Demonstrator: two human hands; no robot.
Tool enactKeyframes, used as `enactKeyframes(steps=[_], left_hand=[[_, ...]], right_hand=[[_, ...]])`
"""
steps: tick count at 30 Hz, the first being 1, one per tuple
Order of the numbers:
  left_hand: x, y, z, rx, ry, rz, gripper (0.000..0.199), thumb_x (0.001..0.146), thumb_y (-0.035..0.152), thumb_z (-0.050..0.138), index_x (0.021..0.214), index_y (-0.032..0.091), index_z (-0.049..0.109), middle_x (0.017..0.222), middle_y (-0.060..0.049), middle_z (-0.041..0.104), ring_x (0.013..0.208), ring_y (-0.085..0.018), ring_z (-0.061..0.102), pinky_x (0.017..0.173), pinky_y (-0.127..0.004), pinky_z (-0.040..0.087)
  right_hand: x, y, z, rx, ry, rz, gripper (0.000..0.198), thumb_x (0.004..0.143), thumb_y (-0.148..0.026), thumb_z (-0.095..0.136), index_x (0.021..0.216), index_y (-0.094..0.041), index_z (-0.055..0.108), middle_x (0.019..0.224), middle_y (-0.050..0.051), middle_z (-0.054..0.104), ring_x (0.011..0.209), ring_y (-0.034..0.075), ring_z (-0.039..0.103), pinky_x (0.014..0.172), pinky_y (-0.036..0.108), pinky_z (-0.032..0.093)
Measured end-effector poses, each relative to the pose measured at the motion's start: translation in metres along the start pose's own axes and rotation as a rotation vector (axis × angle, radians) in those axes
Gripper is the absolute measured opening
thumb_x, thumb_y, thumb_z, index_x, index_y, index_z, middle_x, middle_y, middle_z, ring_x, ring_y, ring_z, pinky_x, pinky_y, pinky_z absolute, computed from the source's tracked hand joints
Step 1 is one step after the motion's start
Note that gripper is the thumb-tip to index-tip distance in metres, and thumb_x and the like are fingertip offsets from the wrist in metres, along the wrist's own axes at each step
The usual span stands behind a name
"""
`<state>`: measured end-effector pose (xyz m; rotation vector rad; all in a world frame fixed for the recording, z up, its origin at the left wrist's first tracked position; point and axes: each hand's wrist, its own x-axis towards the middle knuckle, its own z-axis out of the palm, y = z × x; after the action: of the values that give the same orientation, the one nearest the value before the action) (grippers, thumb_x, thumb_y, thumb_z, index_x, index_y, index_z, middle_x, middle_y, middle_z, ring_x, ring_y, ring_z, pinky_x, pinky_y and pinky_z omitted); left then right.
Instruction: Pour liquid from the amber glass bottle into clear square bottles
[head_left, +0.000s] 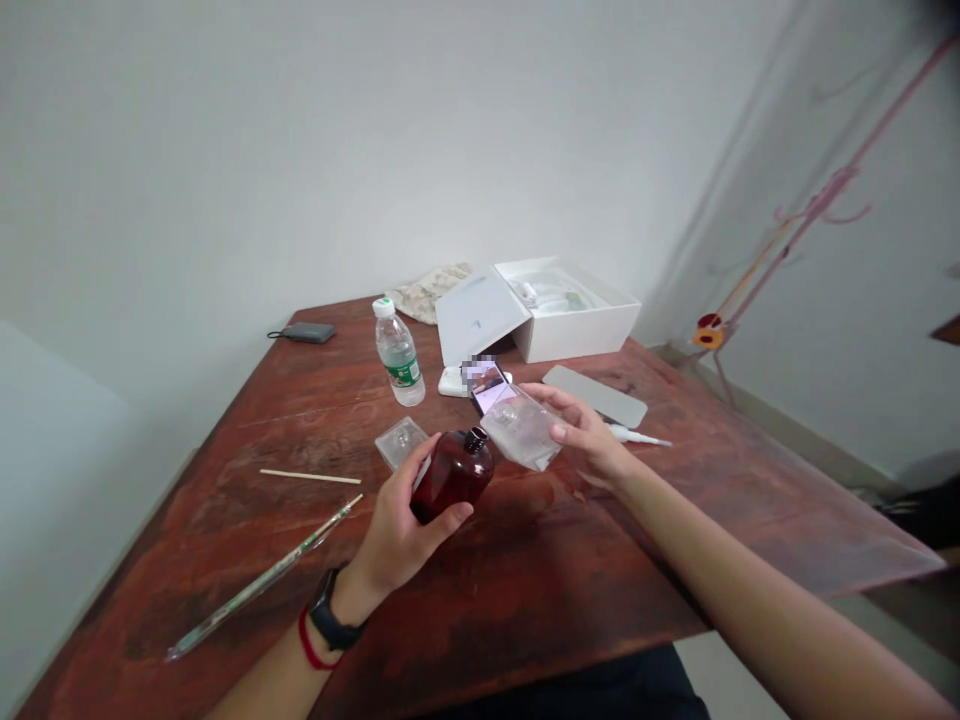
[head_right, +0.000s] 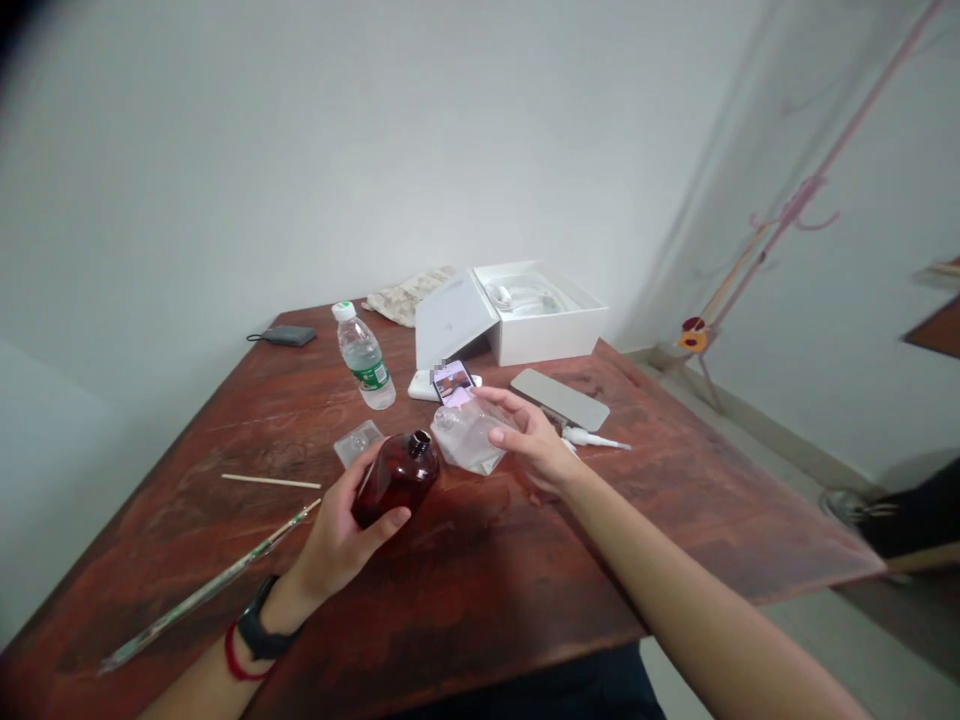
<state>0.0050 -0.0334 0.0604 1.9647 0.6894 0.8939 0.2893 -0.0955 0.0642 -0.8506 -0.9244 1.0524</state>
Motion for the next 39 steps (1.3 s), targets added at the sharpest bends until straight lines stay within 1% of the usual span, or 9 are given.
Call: enactKeyframes(steps=[3,5,12,16,20,25,30,34,39], left_hand=[[0.001,0.000,0.000,0.062,0.021,-0.020,0.079,0.093,0.059,0.077,0.155,0.017,0.052,0.150,-0.017,0.066,0.139,-0.038,0.065,0.122,-0.053,0.050],[0.002,-0.001,-0.001,0.101,0.031,-0.014,0.078,0.094,0.059,0.076,0.155,0.018,0.052,0.150,-0.017,0.066,0.138,-0.037,0.065,0.121,-0.054,0.050],[-0.001,0.002,-0.002,0.228,0.034,0.054,0.077,0.092,0.056,0.078,0.154,0.019,0.054,0.149,-0.017,0.066,0.136,-0.038,0.066,0.120,-0.054,0.050],[-0.001,0.005,-0.002,0.239,0.028,0.059,0.076,0.093,0.054,0.078,0.155,0.019,0.052,0.148,-0.016,0.067,0.136,-0.037,0.066,0.120,-0.053,0.051],[-0.002,0.005,-0.001,0.260,0.016,0.072,0.075,0.093,0.051,0.078,0.155,0.019,0.051,0.150,-0.016,0.066,0.138,-0.037,0.065,0.120,-0.054,0.050],[-0.003,0.004,0.000,0.264,0.019,0.075,0.074,0.093,0.051,0.079,0.154,0.020,0.052,0.150,-0.016,0.066,0.138,-0.037,0.065,0.120,-0.053,0.051],[-0.004,0.005,0.001,0.253,0.008,0.080,0.074,0.093,0.050,0.079,0.154,0.020,0.051,0.150,-0.015,0.066,0.137,-0.036,0.065,0.119,-0.052,0.052],[-0.004,0.005,0.001,0.252,0.003,0.077,0.074,0.093,0.049,0.080,0.154,0.020,0.051,0.150,-0.015,0.065,0.138,-0.036,0.064,0.120,-0.052,0.051],[-0.005,0.006,0.003,0.213,0.007,0.081,0.074,0.093,0.047,0.080,0.155,0.020,0.050,0.151,-0.016,0.064,0.138,-0.036,0.064,0.121,-0.053,0.050]], right_hand=[[-0.001,-0.002,0.000,-0.027,-0.044,-0.027,0.065,0.071,-0.037,0.098,0.131,-0.024,0.076,0.128,0.010,0.081,0.112,0.028,0.076,0.101,0.042,0.057],[-0.001,-0.003,0.000,-0.042,-0.080,-0.027,0.066,0.072,-0.035,0.097,0.133,-0.024,0.075,0.128,0.010,0.081,0.112,0.027,0.076,0.101,0.042,0.057],[0.000,-0.007,0.000,-0.065,-0.114,-0.025,0.064,0.074,-0.035,0.095,0.134,-0.025,0.074,0.128,0.011,0.081,0.113,0.030,0.077,0.101,0.046,0.058],[0.000,-0.010,0.002,-0.065,-0.097,-0.006,0.067,0.070,-0.036,0.098,0.133,-0.025,0.075,0.127,0.011,0.081,0.108,0.030,0.078,0.097,0.045,0.060],[-0.001,-0.012,0.004,-0.058,-0.093,-0.009,0.066,0.069,-0.035,0.099,0.131,-0.023,0.076,0.125,0.011,0.081,0.107,0.030,0.078,0.093,0.043,0.061],[-0.002,-0.011,0.004,-0.018,-0.071,0.012,0.067,0.067,-0.032,0.100,0.130,-0.023,0.077,0.130,0.012,0.080,0.107,0.031,0.078,0.094,0.045,0.061],[-0.002,-0.012,0.001,-0.072,-0.107,0.000,0.066,0.069,-0.027,0.098,0.132,-0.024,0.076,0.127,0.011,0.081,0.110,0.030,0.078,0.094,0.042,0.062],[-0.002,-0.016,0.002,-0.110,-0.126,-0.018,0.066,0.071,-0.027,0.096,0.133,-0.025,0.076,0.125,0.009,0.082,0.106,0.029,0.078,0.091,0.042,0.063],[-0.003,-0.022,0.004,-0.151,-0.103,-0.045,0.067,0.069,-0.029,0.096,0.133,-0.025,0.075,0.126,0.009,0.081,0.106,0.030,0.078,0.093,0.045,0.062]])
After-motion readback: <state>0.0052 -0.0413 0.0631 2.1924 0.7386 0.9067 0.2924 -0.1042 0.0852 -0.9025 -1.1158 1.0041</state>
